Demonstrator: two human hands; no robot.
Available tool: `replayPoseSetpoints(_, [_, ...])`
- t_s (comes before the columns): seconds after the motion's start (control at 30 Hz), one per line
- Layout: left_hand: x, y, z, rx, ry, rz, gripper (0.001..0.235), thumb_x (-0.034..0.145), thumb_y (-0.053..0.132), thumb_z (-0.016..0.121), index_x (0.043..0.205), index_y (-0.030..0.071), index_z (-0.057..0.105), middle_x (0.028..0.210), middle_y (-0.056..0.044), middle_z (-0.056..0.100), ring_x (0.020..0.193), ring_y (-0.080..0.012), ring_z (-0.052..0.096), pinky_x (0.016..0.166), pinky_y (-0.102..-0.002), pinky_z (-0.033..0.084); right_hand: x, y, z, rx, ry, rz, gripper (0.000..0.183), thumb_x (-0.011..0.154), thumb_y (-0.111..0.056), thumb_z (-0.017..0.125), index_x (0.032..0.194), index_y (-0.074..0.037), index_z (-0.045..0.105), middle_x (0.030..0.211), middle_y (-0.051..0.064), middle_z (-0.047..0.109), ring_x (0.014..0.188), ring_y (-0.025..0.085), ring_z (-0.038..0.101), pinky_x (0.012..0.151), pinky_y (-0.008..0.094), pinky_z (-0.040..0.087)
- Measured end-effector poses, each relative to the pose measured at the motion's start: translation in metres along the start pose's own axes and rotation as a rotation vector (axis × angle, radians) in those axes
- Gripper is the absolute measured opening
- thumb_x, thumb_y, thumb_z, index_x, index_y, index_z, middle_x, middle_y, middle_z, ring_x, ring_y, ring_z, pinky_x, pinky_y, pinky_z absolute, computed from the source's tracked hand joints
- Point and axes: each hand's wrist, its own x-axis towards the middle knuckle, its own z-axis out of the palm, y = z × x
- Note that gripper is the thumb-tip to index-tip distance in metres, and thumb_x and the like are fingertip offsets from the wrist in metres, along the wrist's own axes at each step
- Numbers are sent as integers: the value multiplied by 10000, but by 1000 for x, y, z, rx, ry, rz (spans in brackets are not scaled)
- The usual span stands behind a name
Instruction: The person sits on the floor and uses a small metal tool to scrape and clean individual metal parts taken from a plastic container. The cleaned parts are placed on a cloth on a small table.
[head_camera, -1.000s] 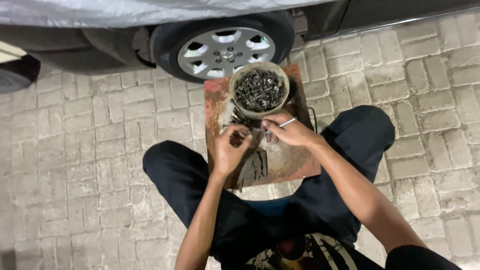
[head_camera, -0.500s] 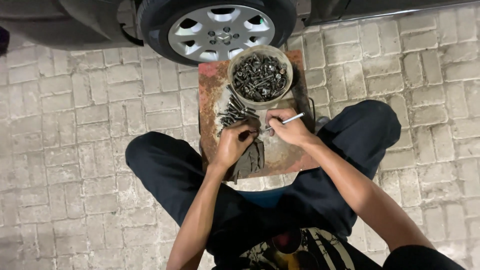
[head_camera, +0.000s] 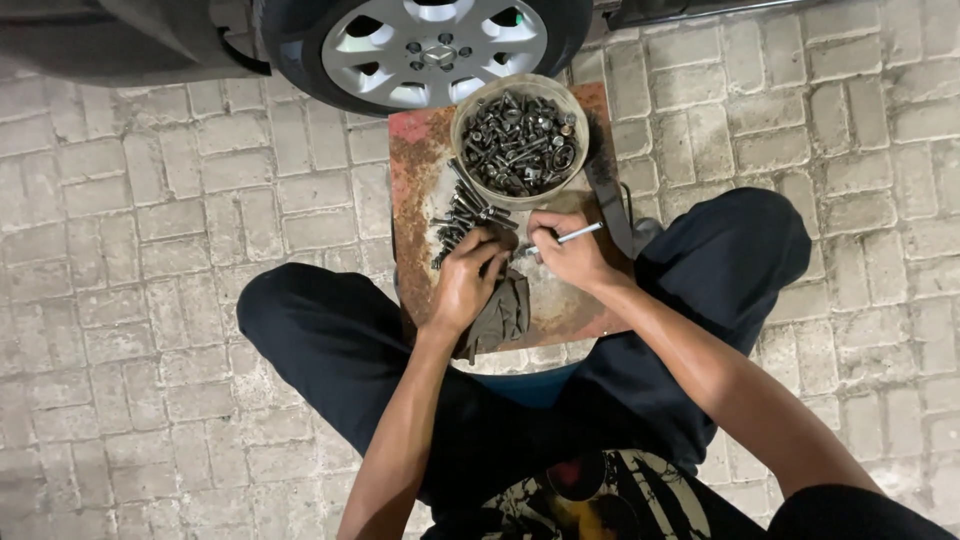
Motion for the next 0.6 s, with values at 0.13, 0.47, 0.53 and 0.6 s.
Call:
replayPoseSetpoints(0.13, [-11,-24,15,56,40,18,81,997,109,783,991,28,789,947,-155,728,919,-400,760,791,-454,647,1,2,1,4,-18,-24,258,866,5,514,767,-87,734,484,89,593,487,147,565,505,275,483])
replayPoseSetpoints(0.47, [-12,-32,23,12,124,-114,101,951,144,834,1028,97,789,897,-124,795,895,-356,788,756,-446,650,7,-3,-4,1,23,-62,263,843,13,498,700,-98,689,477,73,591,470,148,546,484,259,442])
replayPoseSetpoints(0.53, [-8,-26,22,-43,127,-125,123,944,121,831,1059,114,789,923,-106,804,913,-341,792,777,-440,650,6,-9,-4,-6,29,-94,262,843,15,500,701,-97,690,481,73,600,468,154,556,480,264,442])
replayPoseSetpoints(0.6, [-6,-25,23,-100,126,-130,160,937,99,827,1090,131,790,949,-88,812,931,-327,795,798,-433,649,5,-16,-3,-13,43,-129,261,842,16,502,703,-96,692,485,73,609,465,161,565,476,269,442])
